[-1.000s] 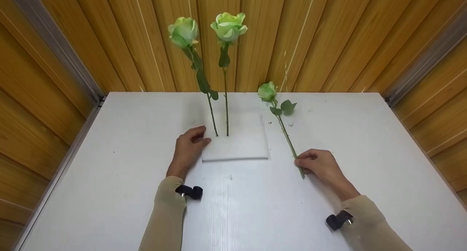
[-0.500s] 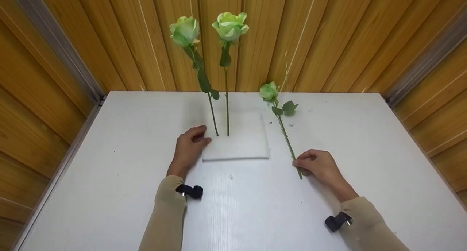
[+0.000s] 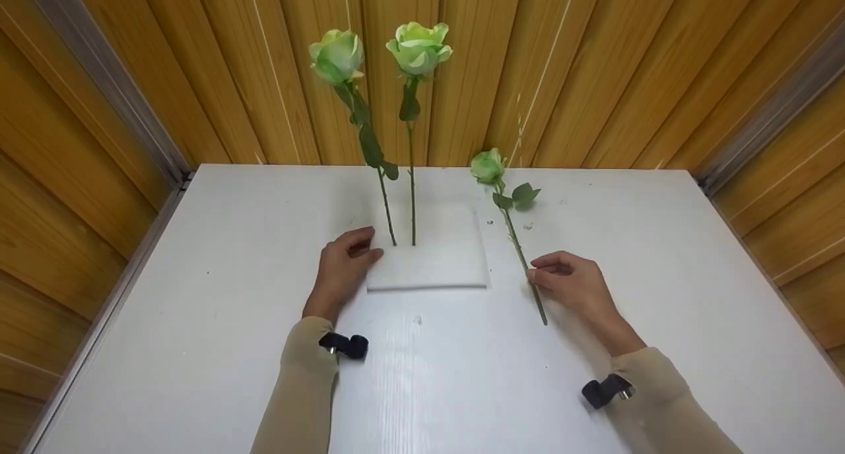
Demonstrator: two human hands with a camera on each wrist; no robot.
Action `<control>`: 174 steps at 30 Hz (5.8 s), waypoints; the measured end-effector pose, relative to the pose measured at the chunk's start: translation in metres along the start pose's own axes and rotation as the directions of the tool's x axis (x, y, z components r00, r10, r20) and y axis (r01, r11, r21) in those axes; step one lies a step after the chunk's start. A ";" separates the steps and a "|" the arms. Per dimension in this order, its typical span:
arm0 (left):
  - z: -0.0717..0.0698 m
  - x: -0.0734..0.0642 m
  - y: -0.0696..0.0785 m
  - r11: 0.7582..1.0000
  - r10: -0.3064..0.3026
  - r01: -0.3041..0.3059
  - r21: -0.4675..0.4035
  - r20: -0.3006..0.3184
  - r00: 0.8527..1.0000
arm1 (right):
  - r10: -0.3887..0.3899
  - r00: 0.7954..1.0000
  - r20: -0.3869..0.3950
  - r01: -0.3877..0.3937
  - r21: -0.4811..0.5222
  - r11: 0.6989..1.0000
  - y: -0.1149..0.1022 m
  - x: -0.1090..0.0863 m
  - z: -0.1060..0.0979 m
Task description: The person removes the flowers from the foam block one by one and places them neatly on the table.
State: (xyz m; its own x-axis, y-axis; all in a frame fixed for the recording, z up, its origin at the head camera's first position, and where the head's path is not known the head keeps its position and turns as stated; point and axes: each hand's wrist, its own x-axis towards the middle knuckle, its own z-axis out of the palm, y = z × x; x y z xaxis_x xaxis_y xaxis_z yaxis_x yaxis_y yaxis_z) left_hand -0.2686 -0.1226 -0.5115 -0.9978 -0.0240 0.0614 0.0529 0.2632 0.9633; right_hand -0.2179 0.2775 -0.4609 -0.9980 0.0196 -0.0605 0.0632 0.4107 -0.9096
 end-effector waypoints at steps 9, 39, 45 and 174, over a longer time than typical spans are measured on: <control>0.002 0.001 -0.002 1.000 0.016 -0.017 -0.010 -0.017 1.000 | -0.086 0.996 0.019 0.085 0.061 0.995 -0.015 0.009 0.022; 0.002 0.004 -0.003 0.999 0.032 -0.032 -0.026 -0.019 0.999 | -0.265 0.964 -0.026 0.266 0.172 0.949 -0.042 0.047 0.117; 0.002 0.003 -0.002 0.999 0.037 -0.038 -0.020 -0.017 0.999 | -0.276 0.960 -0.035 0.278 0.165 0.946 -0.041 0.053 0.130; -0.002 0.006 -0.002 0.999 0.048 -0.048 0.008 -0.006 0.999 | -0.172 0.979 -0.109 0.187 0.144 0.972 -0.046 0.034 0.038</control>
State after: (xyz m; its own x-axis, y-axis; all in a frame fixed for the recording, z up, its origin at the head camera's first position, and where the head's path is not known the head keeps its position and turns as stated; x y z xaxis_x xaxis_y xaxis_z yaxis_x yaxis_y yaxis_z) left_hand -0.2744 -0.1252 -0.5121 -0.9938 -0.0172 0.1096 0.1009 0.2719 0.9570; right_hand -0.2541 0.2243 -0.4372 -0.9887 0.0481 0.1422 -0.1240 0.2716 -0.9544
